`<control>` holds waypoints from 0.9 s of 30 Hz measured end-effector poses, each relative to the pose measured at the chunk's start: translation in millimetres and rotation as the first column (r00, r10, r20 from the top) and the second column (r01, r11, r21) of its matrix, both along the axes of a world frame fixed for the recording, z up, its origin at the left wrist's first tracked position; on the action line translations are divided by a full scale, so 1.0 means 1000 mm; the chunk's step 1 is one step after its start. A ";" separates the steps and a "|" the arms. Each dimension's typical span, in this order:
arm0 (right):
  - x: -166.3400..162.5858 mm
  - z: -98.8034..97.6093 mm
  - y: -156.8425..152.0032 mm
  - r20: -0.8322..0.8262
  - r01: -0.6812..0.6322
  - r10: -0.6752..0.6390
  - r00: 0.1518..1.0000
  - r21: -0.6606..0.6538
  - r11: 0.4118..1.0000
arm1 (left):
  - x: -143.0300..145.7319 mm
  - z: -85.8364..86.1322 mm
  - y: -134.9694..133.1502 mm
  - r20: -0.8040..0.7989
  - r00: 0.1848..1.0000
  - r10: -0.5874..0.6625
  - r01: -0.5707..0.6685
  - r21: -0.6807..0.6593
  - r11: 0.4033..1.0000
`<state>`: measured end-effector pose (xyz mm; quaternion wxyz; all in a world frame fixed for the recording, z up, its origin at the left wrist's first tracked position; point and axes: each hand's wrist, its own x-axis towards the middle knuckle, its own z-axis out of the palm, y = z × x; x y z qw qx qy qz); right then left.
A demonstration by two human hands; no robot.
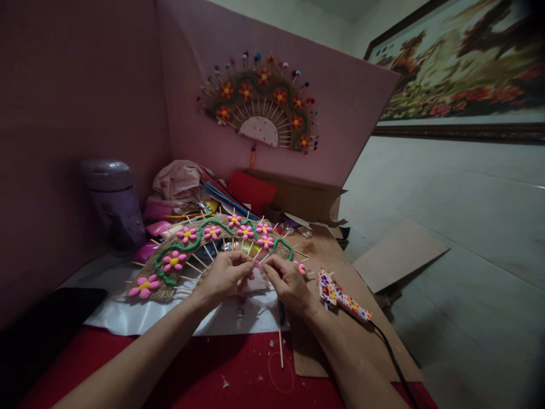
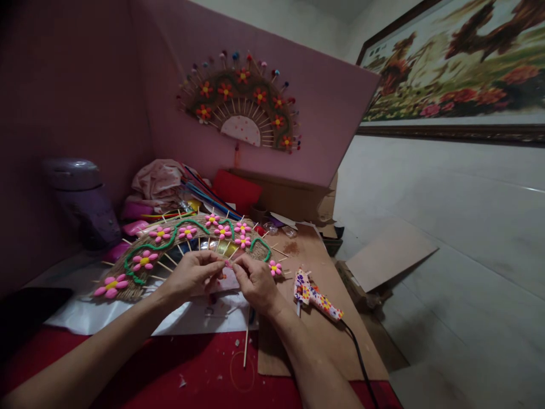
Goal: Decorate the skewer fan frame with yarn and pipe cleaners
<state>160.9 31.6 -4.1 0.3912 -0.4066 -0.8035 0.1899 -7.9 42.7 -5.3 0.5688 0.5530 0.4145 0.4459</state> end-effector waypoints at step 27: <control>-0.013 -0.009 -0.007 -0.252 -0.049 0.021 0.967 -0.108 0.993 | 0.010 0.006 -0.013 -0.071 0.996 0.050 -0.033 0.217 0.976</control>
